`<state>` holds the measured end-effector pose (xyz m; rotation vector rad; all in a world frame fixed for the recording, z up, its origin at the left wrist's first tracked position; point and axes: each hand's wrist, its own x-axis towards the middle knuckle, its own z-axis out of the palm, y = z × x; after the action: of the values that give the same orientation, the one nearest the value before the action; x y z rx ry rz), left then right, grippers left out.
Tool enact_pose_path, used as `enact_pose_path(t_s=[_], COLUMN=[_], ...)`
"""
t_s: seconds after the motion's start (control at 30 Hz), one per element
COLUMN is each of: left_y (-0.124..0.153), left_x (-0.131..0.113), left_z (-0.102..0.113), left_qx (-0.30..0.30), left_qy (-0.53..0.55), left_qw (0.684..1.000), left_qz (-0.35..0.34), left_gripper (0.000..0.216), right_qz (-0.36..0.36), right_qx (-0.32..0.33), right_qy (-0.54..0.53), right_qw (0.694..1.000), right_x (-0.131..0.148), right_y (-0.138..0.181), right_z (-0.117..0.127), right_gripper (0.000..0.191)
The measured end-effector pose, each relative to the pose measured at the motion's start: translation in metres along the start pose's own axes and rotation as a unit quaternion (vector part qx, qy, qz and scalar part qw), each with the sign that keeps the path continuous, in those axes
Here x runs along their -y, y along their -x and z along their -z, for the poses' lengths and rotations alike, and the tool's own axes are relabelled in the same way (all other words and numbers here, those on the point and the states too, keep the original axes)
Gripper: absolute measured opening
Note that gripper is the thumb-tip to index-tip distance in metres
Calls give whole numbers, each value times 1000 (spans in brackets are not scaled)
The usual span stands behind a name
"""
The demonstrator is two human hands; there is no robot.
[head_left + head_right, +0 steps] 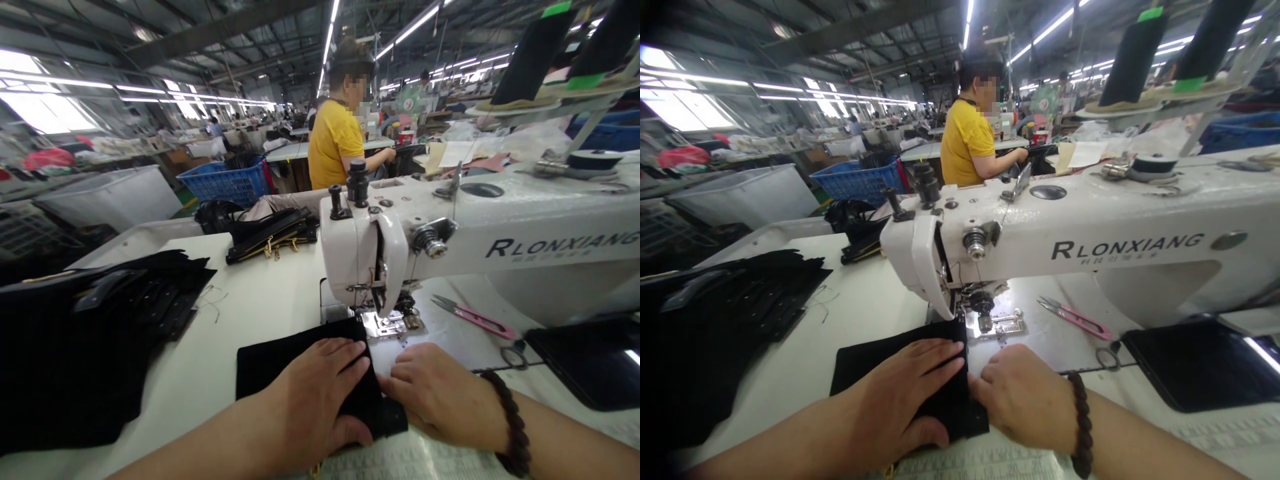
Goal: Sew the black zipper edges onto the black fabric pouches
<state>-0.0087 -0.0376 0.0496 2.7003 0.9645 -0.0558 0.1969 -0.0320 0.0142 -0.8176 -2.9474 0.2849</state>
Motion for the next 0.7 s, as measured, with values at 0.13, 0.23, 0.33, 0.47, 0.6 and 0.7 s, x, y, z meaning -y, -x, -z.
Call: enact_pose_path(t_s=[0.13,0.23,0.33,0.47,0.6,0.7], left_y=[-1,-2,-4,-3,2,6], left_x=[1,-1,2,8,1,-10], left_z=[0,6,11,14,18,10], left_qx=[19,55,53,61,66,31], left_qy=[-10,-13,-13,-18,-31,-87], left_qw=[1000,998,998,998,997,996], left_qz=[-1,2,-3,-4,-5,0], left_gripper=[65,63,62,59,67,64], right_qz=[2,-6,-16,-40,-51,-48], right_qx=[-13,-22,-26,-23,-6,-5], right_qy=[12,18,28,53,72,85], right_qw=[1000,1000,999,998,996,995], right_x=[2,4,6,7,7,8], right_y=[0,-1,-2,-4,-6,-6], right_z=[-1,-3,-5,-7,-4,-3], right_gripper=[13,14,17,19,21,22])
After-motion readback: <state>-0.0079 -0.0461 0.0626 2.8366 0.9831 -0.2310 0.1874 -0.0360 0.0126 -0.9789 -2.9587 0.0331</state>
